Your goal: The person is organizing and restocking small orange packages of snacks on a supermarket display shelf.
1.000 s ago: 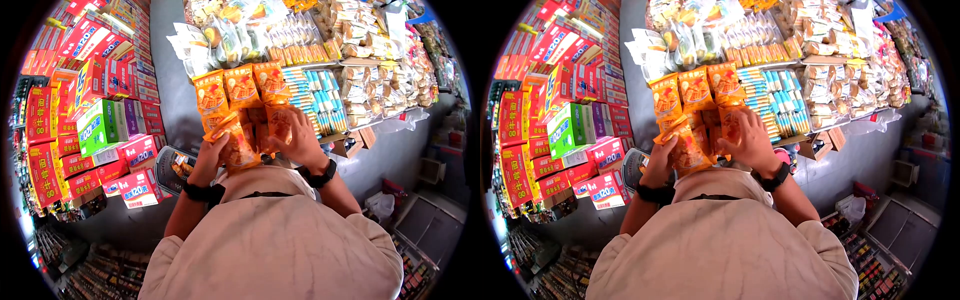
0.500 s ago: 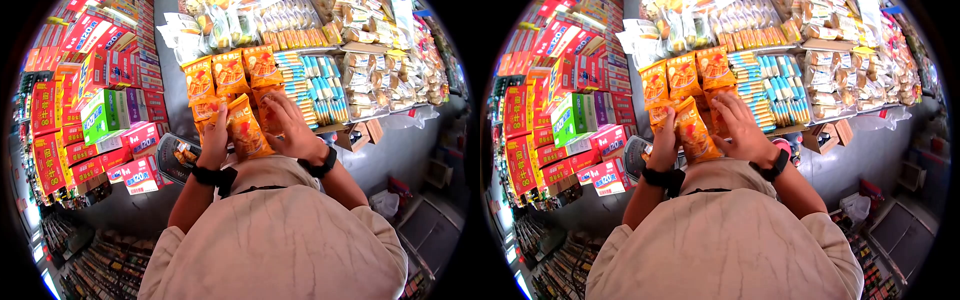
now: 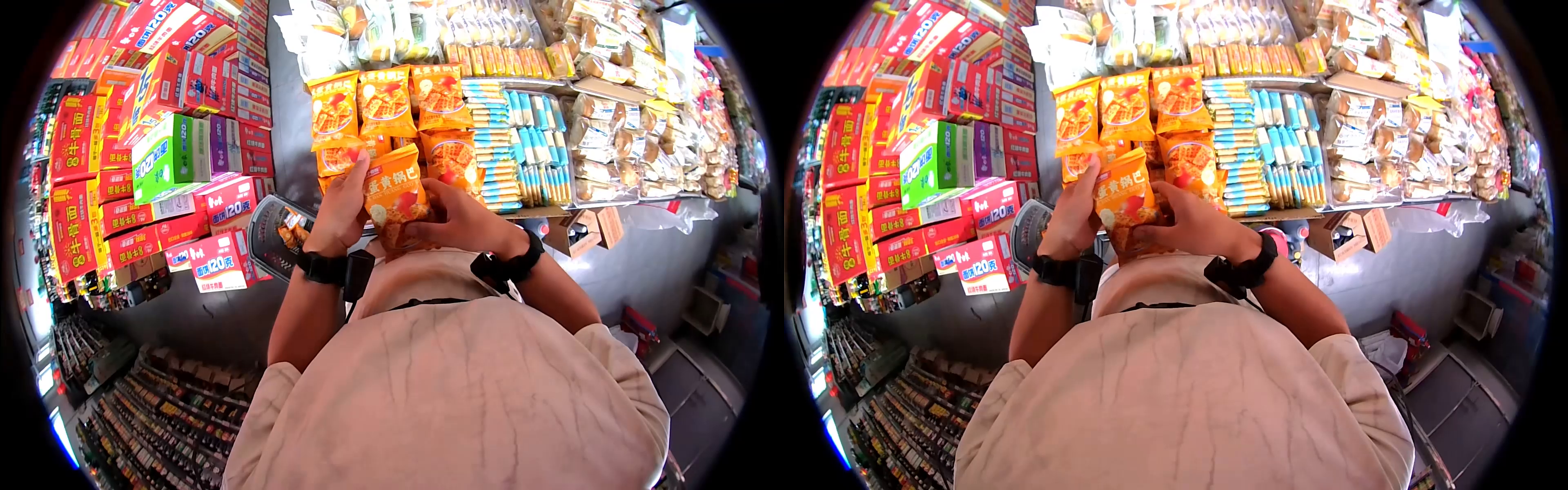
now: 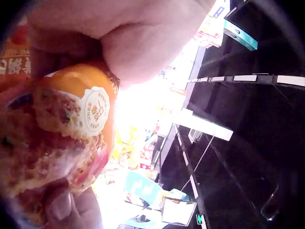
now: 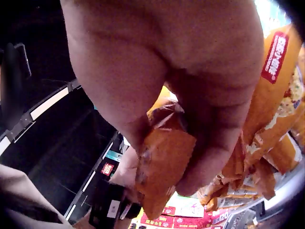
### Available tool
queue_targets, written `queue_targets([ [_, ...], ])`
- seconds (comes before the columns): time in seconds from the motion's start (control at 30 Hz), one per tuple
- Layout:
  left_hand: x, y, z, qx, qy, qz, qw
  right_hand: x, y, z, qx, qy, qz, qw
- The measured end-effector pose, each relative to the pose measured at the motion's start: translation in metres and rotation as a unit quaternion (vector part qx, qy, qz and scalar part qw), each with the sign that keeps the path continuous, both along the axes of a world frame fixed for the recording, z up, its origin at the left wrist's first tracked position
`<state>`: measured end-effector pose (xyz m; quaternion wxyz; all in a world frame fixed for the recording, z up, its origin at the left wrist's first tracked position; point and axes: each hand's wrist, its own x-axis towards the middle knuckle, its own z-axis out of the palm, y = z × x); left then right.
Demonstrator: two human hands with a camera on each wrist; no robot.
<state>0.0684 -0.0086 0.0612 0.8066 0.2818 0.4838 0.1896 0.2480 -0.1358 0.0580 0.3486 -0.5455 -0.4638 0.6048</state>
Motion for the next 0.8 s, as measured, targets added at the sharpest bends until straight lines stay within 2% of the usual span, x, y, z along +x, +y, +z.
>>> queue_targets([
  [0.13,-0.004,0.009,0.001,0.022,-0.02,-0.03,0.999,-0.015,0.002,-0.014,0.012,0.014,-0.056,0.998],
  [0.2,-0.005,0.008,-0.022,0.253,0.021,-0.076,0.964,-0.021,0.008,-0.013,-0.014,0.018,-0.16,0.987],
  [0.23,-0.005,0.001,-0.038,0.31,0.073,-0.053,0.947,-0.022,0.01,-0.014,-0.003,-0.003,-0.176,0.984],
  [0.27,-0.004,0.0,-0.04,0.326,0.093,-0.06,0.939,-0.023,0.01,-0.03,0.049,-0.036,-0.188,0.98],
  [0.33,0.001,0.002,-0.046,0.397,0.086,-0.067,0.911,-0.021,0.013,-0.005,0.033,-0.188,-0.155,0.969],
  [0.37,0.002,0.003,-0.05,0.4,0.083,-0.068,0.91,-0.021,0.015,0.001,0.036,-0.19,-0.158,0.968],
  [0.43,0.002,0.004,-0.055,0.428,0.192,-0.118,0.875,-0.018,0.015,0.009,0.01,-0.353,-0.172,0.919],
  [0.47,-0.001,0.004,-0.058,0.432,0.191,-0.118,0.874,-0.012,0.015,0.005,0.013,-0.353,-0.174,0.919],
  [0.5,-0.005,0.003,-0.058,0.514,0.188,-0.126,0.827,-0.004,0.015,-0.004,0.172,-0.41,-0.18,0.878],
  [0.53,-0.008,0.001,-0.055,0.59,0.184,-0.133,0.774,0.001,0.015,-0.006,0.324,-0.454,-0.179,0.811],
  [0.6,-0.013,-0.004,-0.043,0.582,0.166,-0.138,0.784,0.01,0.01,-0.007,0.281,-0.484,-0.147,0.816],
  [0.67,-0.014,-0.007,-0.026,0.709,0.235,-0.177,0.641,0.018,0.013,-0.012,0.295,-0.521,-0.14,0.789],
  [0.7,-0.013,-0.006,-0.026,0.716,0.22,-0.214,0.627,0.023,0.011,-0.023,0.253,-0.54,-0.103,0.797],
  [0.73,-0.012,-0.007,-0.027,0.716,0.22,-0.214,0.628,0.024,0.011,-0.034,0.252,-0.539,-0.102,0.797],
  [0.8,-0.005,-0.008,-0.03,0.745,0.241,-0.296,0.547,0.026,0.013,-0.048,0.259,-0.543,-0.084,0.794],
])
